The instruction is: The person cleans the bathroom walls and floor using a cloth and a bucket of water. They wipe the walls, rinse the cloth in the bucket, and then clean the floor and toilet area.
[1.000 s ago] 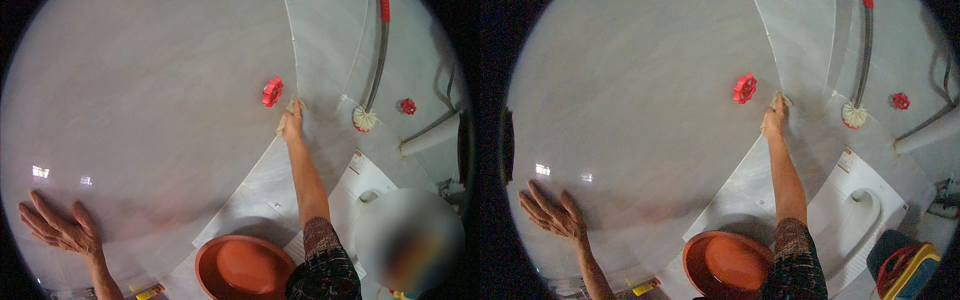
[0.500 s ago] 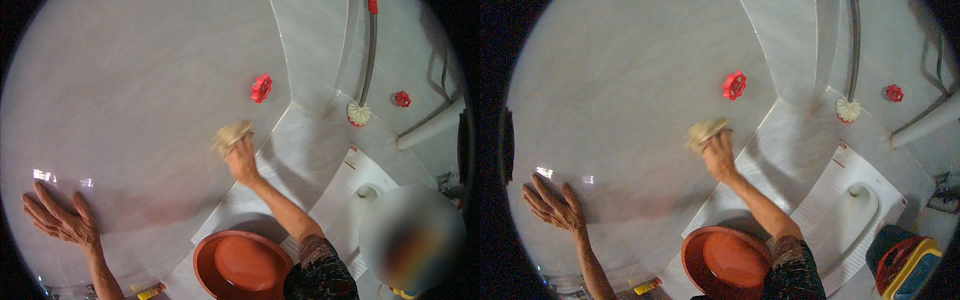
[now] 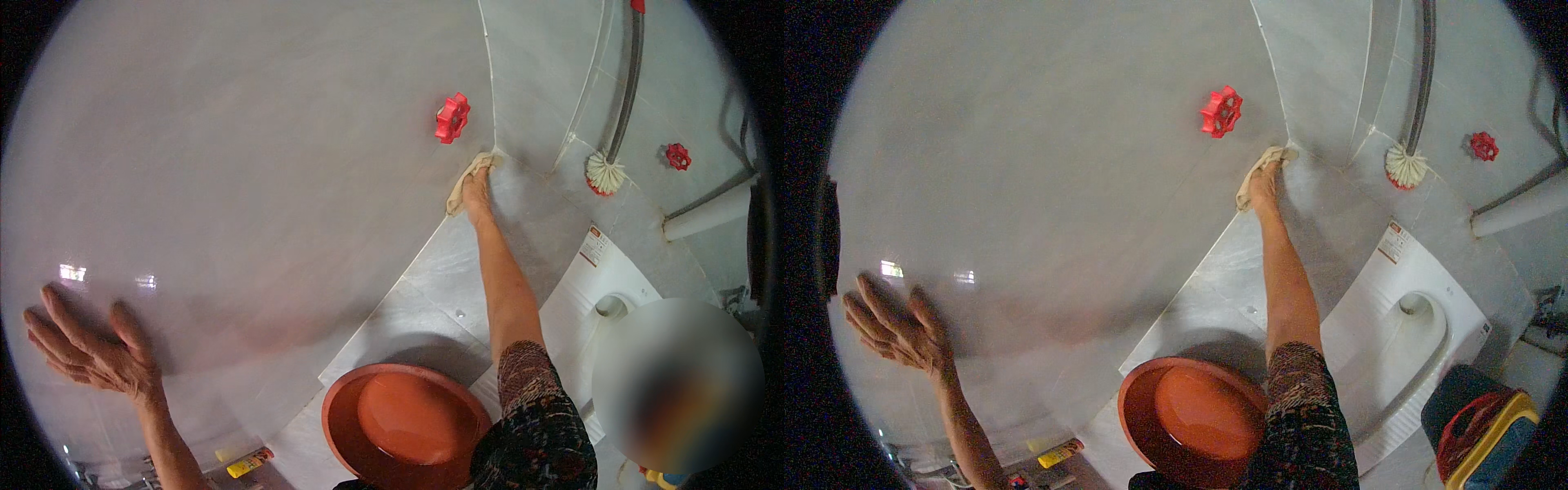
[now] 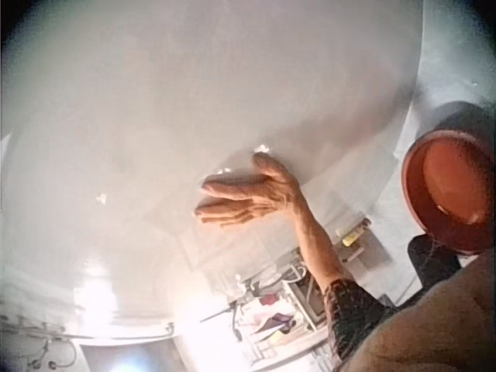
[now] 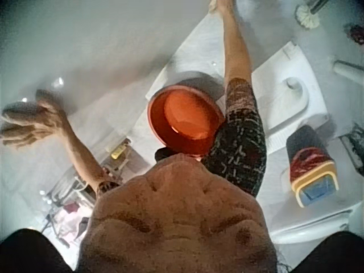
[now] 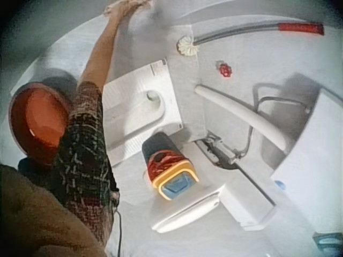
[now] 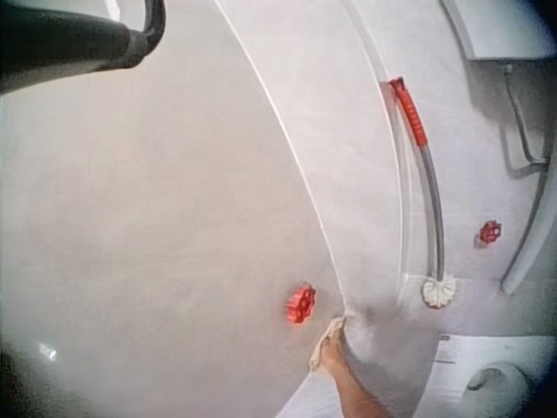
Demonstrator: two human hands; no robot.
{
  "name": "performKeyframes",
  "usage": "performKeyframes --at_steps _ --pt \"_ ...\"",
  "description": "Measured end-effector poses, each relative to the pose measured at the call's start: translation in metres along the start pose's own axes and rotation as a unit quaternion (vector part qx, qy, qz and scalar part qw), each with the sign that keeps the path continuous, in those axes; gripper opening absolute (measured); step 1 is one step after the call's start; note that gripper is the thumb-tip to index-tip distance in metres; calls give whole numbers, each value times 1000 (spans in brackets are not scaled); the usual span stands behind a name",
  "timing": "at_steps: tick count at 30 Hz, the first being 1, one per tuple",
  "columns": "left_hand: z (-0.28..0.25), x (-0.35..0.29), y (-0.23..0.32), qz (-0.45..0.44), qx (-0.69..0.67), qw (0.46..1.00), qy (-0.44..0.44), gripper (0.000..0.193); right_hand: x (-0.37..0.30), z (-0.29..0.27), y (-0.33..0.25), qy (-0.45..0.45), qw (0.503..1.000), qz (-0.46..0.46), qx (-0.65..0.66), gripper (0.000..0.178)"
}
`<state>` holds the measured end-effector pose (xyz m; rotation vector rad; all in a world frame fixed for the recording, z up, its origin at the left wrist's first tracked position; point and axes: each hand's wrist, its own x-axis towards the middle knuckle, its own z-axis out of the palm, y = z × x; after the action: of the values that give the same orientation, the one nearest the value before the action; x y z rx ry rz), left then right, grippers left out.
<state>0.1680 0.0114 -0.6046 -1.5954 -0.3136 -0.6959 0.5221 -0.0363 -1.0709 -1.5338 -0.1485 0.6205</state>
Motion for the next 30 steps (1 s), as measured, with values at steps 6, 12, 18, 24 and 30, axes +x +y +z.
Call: performKeyframes --at_steps 6,12,18,24,30 --pt "3 2 5 -26 -14 1000 2 63 -56 51 39 71 996 19 52 65" --pt "-2 -5 5 -74 -23 997 -18 66 -193 106 -6 33 991 -121 44 67" --pt "-5 -17 4 -82 -99 991 -36 69 -270 91 -107 -75 876 -450 -157 66" --pt "-65 -73 -46 -86 -188 975 -84 67 -167 79 -85 55 908 -412 -63 55" --pt "-58 -147 -74 -66 -93 984 -140 60 -112 69 -92 76 990 -114 -23 59"
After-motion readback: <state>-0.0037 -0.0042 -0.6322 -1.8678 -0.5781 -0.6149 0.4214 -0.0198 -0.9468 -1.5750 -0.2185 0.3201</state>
